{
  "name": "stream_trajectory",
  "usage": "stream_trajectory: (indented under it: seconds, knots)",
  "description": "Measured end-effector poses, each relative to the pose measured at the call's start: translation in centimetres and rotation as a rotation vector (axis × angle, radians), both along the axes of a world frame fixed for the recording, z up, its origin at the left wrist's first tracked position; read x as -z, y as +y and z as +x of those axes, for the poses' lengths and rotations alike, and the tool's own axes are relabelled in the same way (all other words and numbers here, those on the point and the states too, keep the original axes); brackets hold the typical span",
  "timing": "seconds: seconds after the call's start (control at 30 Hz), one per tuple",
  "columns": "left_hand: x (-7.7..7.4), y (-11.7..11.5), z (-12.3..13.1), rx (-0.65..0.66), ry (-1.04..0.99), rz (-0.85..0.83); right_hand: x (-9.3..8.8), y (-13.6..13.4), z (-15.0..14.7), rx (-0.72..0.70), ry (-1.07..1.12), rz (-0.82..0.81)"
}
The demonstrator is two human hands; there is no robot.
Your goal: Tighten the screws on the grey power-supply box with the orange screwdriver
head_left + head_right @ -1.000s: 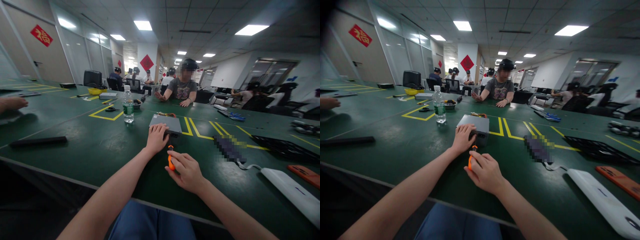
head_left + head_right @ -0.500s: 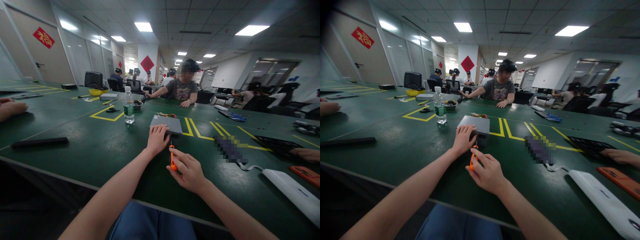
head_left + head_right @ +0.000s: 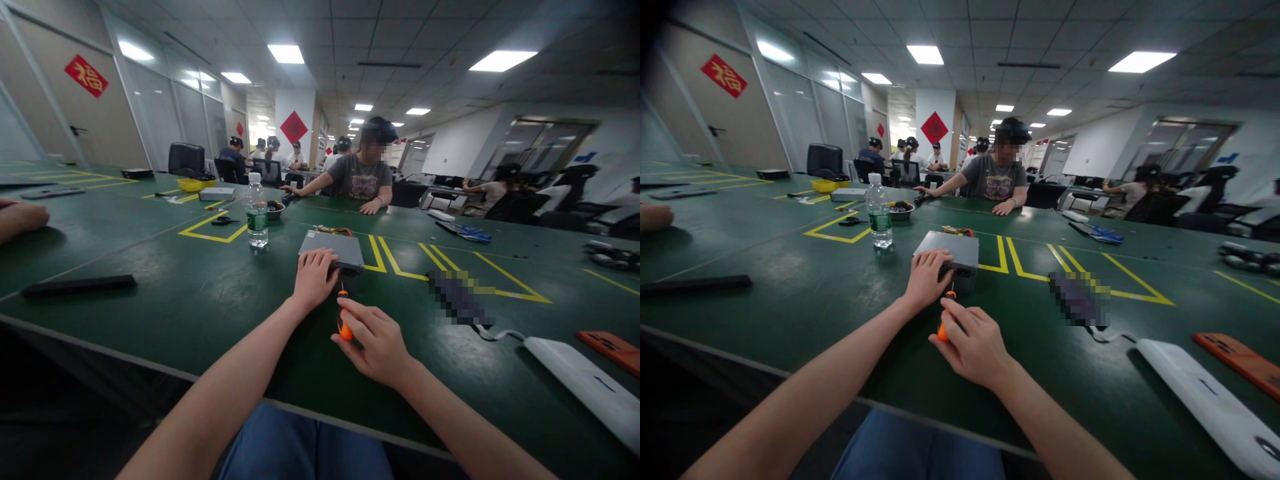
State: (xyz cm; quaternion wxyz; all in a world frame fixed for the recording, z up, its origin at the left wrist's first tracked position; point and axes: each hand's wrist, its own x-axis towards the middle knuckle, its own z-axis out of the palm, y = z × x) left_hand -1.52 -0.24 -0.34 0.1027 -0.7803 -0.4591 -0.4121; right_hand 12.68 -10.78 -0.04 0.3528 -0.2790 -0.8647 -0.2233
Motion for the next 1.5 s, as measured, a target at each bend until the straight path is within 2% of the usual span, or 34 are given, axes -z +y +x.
stream_trajectory:
  seconds: [0.17,0.3,0.4,0.53,0.67,0.8,0.9,1.0,1.13,1.3,1.4,1.5]
  knots:
    - [0.07,0.0,-0.02,-0.001,-0.003,0.001,0.16,-0.22,-0.06,-0.004,0.056,-0.085]
    - [0.11,0.04,-0.03,-0.002,-0.002,0.003,-0.19,-0.5,-0.35,-0.011,-0.015,-0.155]
    - [0.15,0.1,-0.02,-0.004,0.002,0.003,-0.39,-0.47,-0.49,0.003,-0.064,-0.085]
    - [0.19,0.17,-0.01,-0.002,0.0,0.009,-0.24,-0.33,-0.35,0.016,0.021,-0.004]
    - [0.23,0.2,0.0,-0.006,-0.001,0.018,-0.02,-0.36,-0.06,0.023,0.102,-0.056]
    - [0.29,0.25,0.0,-0.018,0.005,0.021,-0.14,-0.48,-0.11,0.006,-0.012,-0.119]
    - [0.31,0.28,0.0,-0.014,0.011,0.025,-0.2,-0.39,-0.24,0.029,-0.074,-0.061]
    - [0.31,0.28,0.01,-0.013,0.012,0.025,-0.01,-0.2,-0.19,0.034,-0.023,0.006]
    - [0.29,0.25,0.03,-0.016,0.01,0.02,0.2,-0.27,-0.1,0.037,0.046,-0.026]
    - [0.3,0.25,-0.02,-0.012,0.006,0.026,-0.12,-0.68,-0.48,0.042,-0.092,-0.095]
    - [0.32,0.26,-0.03,-0.002,0.003,0.032,-0.3,-0.65,-0.59,0.05,-0.122,-0.041]
    - [0.34,0.28,0.0,-0.003,0.0,0.032,-0.33,-0.39,-0.36,0.042,-0.035,0.017]
